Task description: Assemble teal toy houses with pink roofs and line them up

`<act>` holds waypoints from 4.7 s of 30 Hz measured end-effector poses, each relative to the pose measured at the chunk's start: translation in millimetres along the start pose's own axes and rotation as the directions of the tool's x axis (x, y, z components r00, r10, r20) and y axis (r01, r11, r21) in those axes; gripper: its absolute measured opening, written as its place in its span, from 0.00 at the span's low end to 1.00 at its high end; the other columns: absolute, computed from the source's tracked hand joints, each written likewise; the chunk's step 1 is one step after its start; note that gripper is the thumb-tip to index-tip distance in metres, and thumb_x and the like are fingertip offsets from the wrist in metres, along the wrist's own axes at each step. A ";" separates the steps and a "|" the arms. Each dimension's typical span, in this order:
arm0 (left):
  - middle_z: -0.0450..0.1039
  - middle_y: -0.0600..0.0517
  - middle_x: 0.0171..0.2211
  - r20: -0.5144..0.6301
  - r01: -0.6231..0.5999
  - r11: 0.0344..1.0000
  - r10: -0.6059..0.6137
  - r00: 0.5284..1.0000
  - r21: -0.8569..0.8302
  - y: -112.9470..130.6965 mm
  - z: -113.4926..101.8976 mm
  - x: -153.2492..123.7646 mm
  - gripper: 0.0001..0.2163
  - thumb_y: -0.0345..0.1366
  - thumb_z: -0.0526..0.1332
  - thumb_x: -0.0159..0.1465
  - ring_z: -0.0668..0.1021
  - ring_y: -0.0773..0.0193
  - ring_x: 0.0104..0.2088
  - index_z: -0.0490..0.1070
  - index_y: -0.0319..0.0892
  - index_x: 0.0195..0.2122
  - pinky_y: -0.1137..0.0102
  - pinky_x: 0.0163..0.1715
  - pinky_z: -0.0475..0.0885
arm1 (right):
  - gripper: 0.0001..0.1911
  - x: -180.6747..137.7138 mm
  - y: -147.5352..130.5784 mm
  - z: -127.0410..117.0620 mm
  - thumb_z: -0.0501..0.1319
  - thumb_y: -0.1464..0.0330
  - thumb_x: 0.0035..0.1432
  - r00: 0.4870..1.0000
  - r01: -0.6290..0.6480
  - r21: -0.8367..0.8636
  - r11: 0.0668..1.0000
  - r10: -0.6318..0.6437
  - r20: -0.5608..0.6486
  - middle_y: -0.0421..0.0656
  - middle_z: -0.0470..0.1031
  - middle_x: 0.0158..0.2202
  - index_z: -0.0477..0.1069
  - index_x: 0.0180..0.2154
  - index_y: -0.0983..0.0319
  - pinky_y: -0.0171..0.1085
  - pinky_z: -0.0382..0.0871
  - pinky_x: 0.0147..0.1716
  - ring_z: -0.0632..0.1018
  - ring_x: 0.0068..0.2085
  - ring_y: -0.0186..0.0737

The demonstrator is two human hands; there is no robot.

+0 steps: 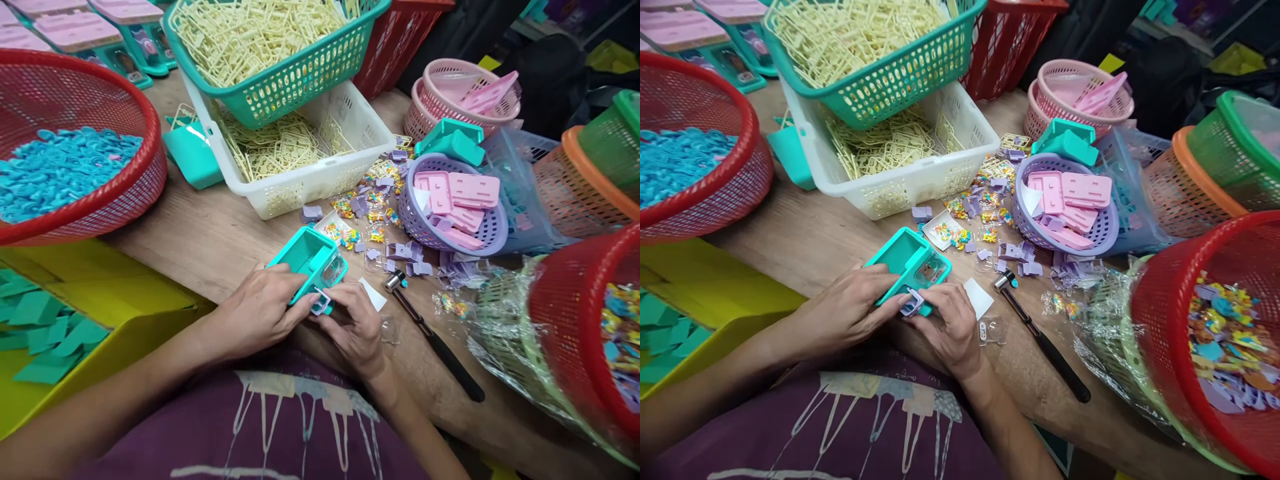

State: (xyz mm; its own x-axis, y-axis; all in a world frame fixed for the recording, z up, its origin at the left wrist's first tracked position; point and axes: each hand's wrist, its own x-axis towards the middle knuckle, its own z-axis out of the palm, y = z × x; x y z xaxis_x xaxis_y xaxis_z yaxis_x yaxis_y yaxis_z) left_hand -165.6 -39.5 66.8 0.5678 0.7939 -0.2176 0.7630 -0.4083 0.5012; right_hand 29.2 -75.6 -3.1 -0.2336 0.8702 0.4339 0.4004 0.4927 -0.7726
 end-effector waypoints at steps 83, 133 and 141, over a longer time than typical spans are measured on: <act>0.75 0.45 0.28 0.198 -0.465 0.803 0.421 0.885 0.373 -19.4 5.0 13.6 0.12 0.41 0.56 0.64 0.75 0.55 0.31 0.70 0.40 0.27 0.57 0.41 0.60 | 0.15 35.8 7.8 -15.1 0.58 0.56 0.63 0.849 0.445 -0.363 0.819 -0.256 0.463 0.47 0.72 0.41 0.71 0.39 0.61 0.44 0.64 0.41 0.68 0.42 0.45; 0.59 0.41 0.63 -0.307 -0.165 0.960 0.089 0.948 -0.229 -63.4 28.2 11.4 0.45 0.47 0.69 0.56 0.68 0.47 0.61 0.44 0.44 0.68 0.56 0.58 0.69 | 0.49 66.2 31.5 -12.8 0.65 0.46 0.52 0.916 0.284 -0.207 0.936 -0.201 0.347 0.56 0.55 0.64 0.48 0.66 0.61 0.54 0.56 0.63 0.59 0.64 0.53; 0.63 0.43 0.62 -0.264 -0.163 0.965 0.105 0.959 -0.207 -72.7 20.6 14.4 0.41 0.46 0.67 0.57 0.73 0.48 0.56 0.47 0.48 0.67 0.58 0.52 0.74 | 0.48 70.6 34.9 -0.9 0.65 0.44 0.49 0.944 0.215 -0.225 0.950 -0.144 0.296 0.54 0.61 0.60 0.55 0.63 0.61 0.50 0.58 0.62 0.63 0.60 0.51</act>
State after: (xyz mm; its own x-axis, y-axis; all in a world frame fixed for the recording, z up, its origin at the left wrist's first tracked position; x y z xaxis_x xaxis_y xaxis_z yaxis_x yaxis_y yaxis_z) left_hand -206.5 -7.6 10.0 0.5428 0.8373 0.0651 0.5796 -0.4296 0.6925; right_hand 27.5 3.0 1.0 -0.5401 0.7489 0.3840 0.5298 0.6570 -0.5364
